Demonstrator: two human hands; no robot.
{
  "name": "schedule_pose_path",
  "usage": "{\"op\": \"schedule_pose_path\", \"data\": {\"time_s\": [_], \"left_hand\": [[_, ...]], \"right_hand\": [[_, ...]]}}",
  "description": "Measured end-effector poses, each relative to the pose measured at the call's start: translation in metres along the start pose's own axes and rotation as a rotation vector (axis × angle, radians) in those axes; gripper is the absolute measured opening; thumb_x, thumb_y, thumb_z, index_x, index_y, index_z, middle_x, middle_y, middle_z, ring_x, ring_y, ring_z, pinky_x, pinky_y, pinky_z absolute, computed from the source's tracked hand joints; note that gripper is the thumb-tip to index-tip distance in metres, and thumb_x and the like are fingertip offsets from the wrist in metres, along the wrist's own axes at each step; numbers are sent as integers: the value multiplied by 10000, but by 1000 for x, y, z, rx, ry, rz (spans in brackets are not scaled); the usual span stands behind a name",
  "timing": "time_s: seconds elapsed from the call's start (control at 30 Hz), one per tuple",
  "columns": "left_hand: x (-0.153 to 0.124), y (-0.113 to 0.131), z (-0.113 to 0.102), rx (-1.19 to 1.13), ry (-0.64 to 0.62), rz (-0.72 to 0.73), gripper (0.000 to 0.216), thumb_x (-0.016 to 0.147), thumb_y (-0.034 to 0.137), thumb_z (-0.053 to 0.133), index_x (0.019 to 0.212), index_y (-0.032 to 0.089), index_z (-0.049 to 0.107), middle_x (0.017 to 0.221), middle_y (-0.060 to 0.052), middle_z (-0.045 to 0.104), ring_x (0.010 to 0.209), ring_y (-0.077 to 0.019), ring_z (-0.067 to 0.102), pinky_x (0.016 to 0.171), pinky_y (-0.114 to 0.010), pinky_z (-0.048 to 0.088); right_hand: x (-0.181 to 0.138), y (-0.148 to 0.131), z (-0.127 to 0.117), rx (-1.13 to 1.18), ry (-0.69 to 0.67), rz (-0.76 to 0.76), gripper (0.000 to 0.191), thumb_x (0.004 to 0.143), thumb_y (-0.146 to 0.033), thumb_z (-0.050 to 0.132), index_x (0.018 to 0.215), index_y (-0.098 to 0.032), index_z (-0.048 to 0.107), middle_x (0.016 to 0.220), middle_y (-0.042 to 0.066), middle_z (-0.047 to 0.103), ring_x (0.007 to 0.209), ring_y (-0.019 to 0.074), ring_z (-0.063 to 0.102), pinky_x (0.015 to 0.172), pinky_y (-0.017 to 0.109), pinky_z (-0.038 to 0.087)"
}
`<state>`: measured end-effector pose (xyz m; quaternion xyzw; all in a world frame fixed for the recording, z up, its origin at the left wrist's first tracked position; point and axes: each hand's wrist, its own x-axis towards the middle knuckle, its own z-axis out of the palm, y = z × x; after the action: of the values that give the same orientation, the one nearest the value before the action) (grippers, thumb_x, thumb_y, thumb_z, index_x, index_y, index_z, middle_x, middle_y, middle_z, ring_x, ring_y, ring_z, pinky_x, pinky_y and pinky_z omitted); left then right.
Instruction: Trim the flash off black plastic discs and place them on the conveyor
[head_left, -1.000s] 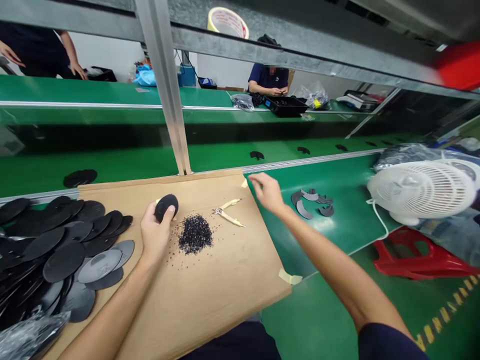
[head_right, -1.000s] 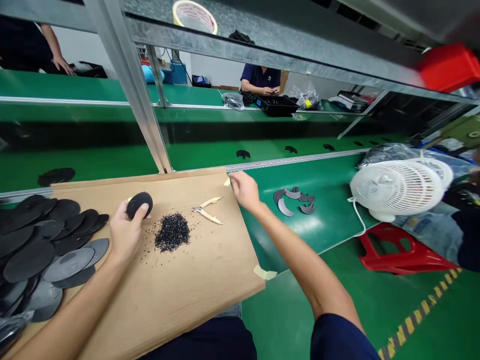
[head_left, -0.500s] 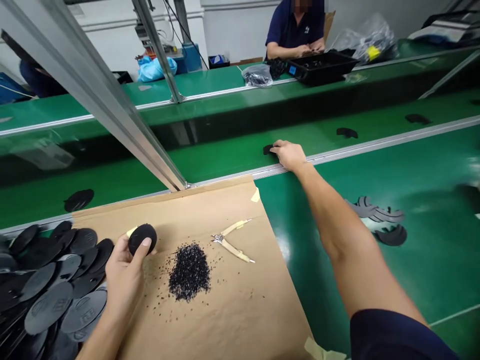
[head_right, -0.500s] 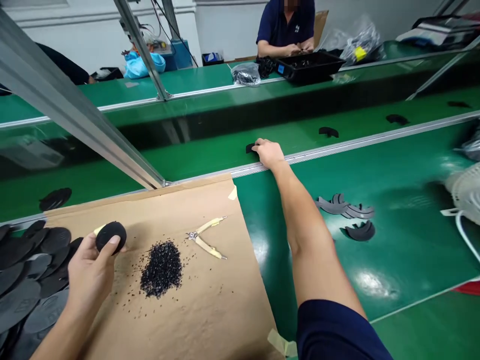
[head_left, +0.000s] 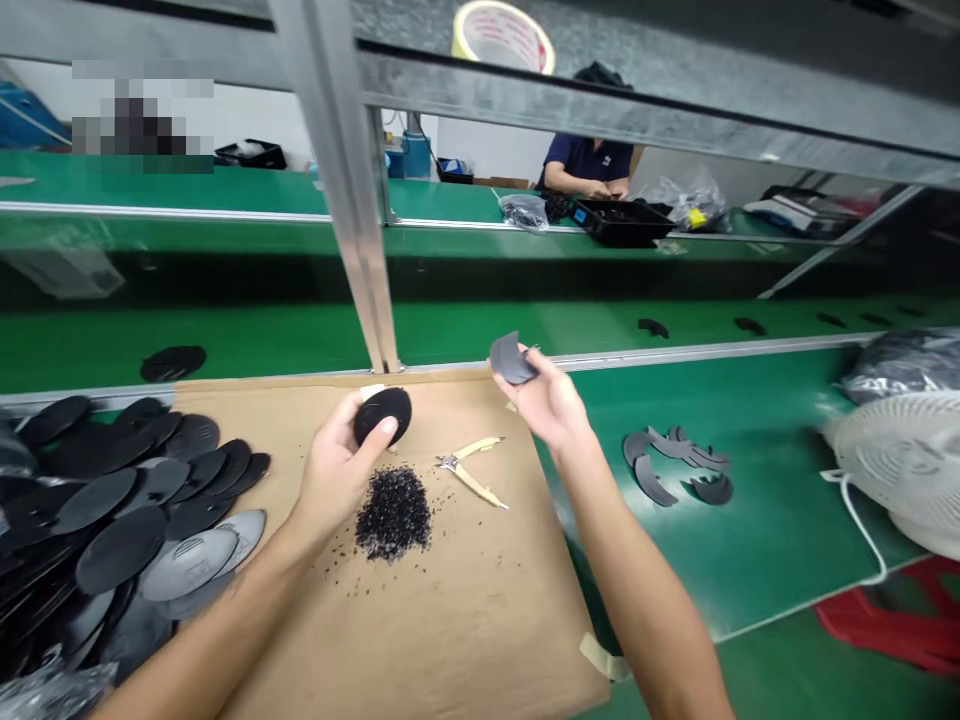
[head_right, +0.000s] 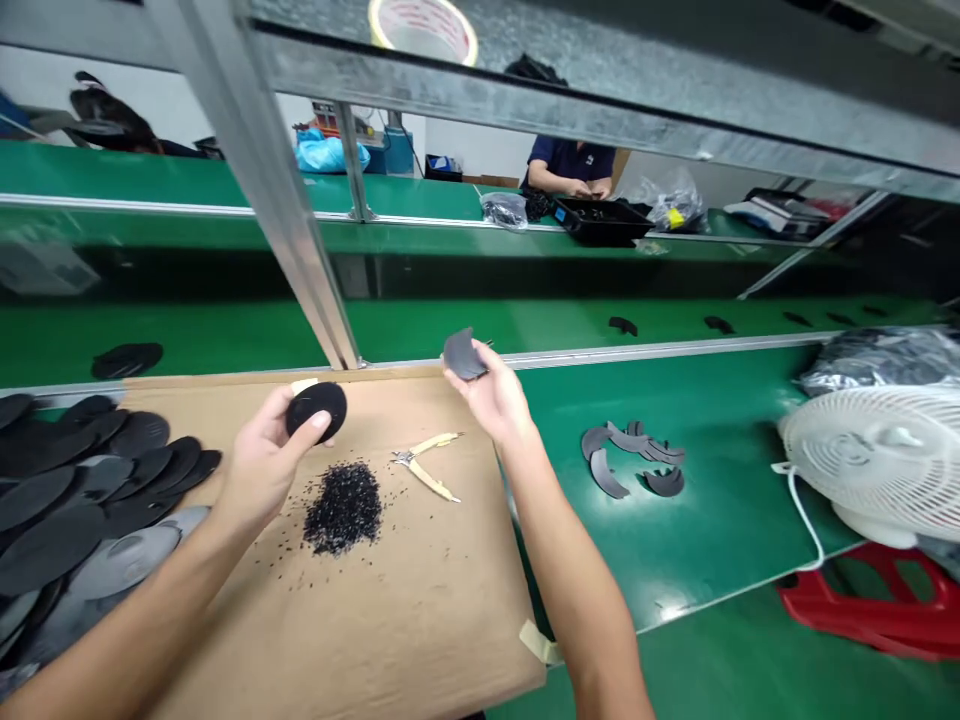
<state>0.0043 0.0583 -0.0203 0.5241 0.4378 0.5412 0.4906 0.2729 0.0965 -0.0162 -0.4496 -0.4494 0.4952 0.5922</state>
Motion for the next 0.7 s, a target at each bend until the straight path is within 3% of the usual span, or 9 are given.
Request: {"op": "schedule_pose_path", "data": {"time_s": [0.07,0.17,0.27,0.37,0.43,0.6,0.7], "left_hand": [[0,4,-2,-5,-22,67,350,866,410,711,1106,161,654,1017,-76,707,874,-170,673,650,-246,609],[6,9,-13,14,-64,177,333,894,386,690,1143,177,621,1098,-91,724,995,-186,706,814,-287,628],[14,12,-29,49,-66,229,298,906,333,685,1161,196,613,1176,-91,729,1063,-180,713,921,-301,612],[17,16,-40,76,-88,230,305,896,281,696,1186,207,639,1220,-85,727,1059,-176,719,912,-299,617],[18,19,-44,129,-131,234,296,892,249,692,1184,202,668,1207,-81,733,1044,-177,719,913,-310,615],[21,24,-46,385,-129,355,172,904,213,676,1064,191,736,959,-38,721,900,-153,666,817,-291,581],[21,26,-48,389,-135,352,184,908,210,673,1082,193,733,992,-41,736,914,-152,664,826,-290,577]], "right_hand": [[-18,-2,38,43,-78,53,362,791,-417,854,1053,-240,678,1095,37,690,967,231,698,756,334,671],[-34,-1,82,-25,-209,90,461,762,-340,922,1156,-238,705,999,27,693,700,167,665,520,238,613],[-40,2,108,-73,-263,58,399,786,-351,919,1118,-232,733,982,37,706,702,160,658,498,212,582],[-43,4,119,-113,-353,62,310,837,-405,879,1064,-223,772,1026,45,722,868,196,690,704,287,648],[-46,4,121,-140,-412,91,291,858,-449,861,1008,-210,787,990,39,730,875,204,694,800,341,651],[-49,6,122,-132,-389,109,333,830,-484,887,995,-209,797,956,29,739,886,215,705,824,354,651],[-48,7,121,-115,-365,108,320,820,-454,901,998,-212,793,935,24,740,871,203,712,805,328,647]]}}
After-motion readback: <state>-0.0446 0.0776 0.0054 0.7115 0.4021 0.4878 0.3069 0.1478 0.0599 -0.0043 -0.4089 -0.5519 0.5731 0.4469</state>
